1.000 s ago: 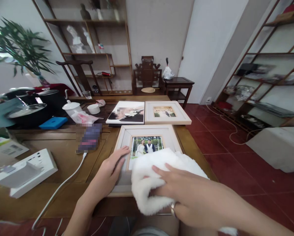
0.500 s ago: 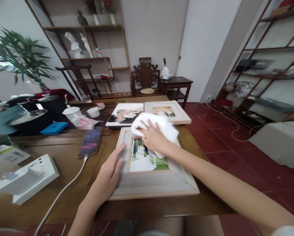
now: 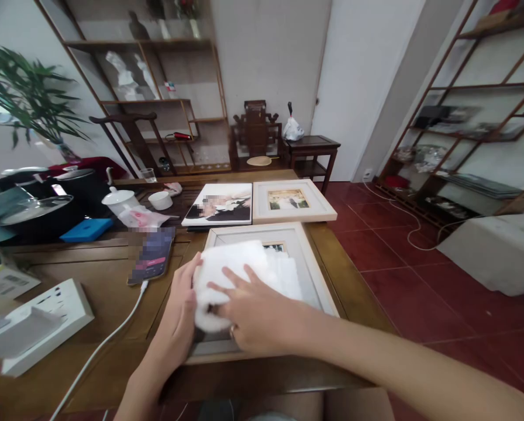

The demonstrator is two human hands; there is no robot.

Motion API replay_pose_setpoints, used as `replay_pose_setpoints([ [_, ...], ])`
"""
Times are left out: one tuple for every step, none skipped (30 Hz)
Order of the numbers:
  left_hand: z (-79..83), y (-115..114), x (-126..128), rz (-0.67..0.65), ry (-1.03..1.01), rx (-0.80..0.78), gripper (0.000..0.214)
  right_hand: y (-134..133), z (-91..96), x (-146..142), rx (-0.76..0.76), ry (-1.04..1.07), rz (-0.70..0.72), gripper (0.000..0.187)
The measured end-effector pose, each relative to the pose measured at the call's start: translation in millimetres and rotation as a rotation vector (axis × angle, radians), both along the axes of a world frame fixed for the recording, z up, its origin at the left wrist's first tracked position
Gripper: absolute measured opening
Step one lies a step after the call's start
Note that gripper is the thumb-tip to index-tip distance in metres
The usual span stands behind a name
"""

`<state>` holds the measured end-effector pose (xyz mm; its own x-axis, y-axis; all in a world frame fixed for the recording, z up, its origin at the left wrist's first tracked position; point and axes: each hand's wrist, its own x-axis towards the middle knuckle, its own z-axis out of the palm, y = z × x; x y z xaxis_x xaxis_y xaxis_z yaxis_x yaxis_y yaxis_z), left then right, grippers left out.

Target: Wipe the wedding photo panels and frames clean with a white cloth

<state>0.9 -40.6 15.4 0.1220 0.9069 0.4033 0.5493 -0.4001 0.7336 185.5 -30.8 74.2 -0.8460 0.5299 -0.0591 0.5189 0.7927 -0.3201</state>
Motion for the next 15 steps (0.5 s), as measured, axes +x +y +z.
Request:
replay_pose_setpoints([
  [0.2, 0, 0, -0.011, -0.002, 0.002, 0.051, -9, 2.4, 4, -0.026, 0.009, 0.029, 0.044],
  [0.3, 0, -1, -0.01, 0.001, -0.007, 0.051, -17, 4.8, 9, -0.047, 0.018, 0.052, 0.042],
  [0.2, 0, -1, -0.005, 0.014, -0.022, 0.05, -24, 7.3, 13, -0.064, 0.025, 0.067, 0.042],
  [0.0, 1, -1, 0.002, 0.038, -0.041, 0.049, -30, 9.9, 19, -0.077, 0.033, 0.071, 0.043],
  [-0.3, 1, -1, 0.004, 0.072, -0.063, 0.047, -35, 12.7, 25, -0.086, 0.036, 0.058, 0.044],
  [-0.8, 2, 0, 0.003, 0.111, -0.081, 0.045, -39, 15.5, 31, -0.096, 0.03, 0.03, 0.045],
  [-1.2, 3, 0, -0.002, 0.149, -0.091, 0.044, -42, 18.1, 39, -0.109, 0.013, -0.009, 0.045],
  [-1.6, 3, 1, -0.01, 0.186, -0.095, 0.042, -45, 20.4, 46, -0.124, -0.016, -0.056, 0.045],
  [-2.0, 4, 1, -0.021, 0.217, -0.096, 0.041, -47, 22.1, 55, -0.136, -0.05, -0.114, 0.046],
  [-2.1, 4, 1, -0.041, 0.246, -0.095, 0.04, -47, 22.7, 63, -0.141, -0.085, -0.182, 0.047],
  [-2.0, 4, 1, -0.068, 0.273, -0.091, 0.039, -47, 22.2, 71, -0.134, -0.112, -0.248, 0.049],
  [-1.7, 4, 1, -0.098, 0.298, -0.084, 0.039, -46, 20.4, 79, -0.111, -0.126, -0.303, 0.051],
  [-1.3, 4, 1, -0.125, 0.32, -0.077, 0.039, -42, 17.2, 86, -0.068, -0.127, -0.345, 0.053],
  [-0.7, 4, 1, -0.146, 0.338, -0.071, 0.039, -37, 12.9, 92, -0.007, -0.115, -0.378, 0.054],
  [-0.1, 4, 1, -0.156, 0.351, -0.068, 0.04, -30, 7.8, 97, 0.069, -0.096, -0.409, 0.054],
])
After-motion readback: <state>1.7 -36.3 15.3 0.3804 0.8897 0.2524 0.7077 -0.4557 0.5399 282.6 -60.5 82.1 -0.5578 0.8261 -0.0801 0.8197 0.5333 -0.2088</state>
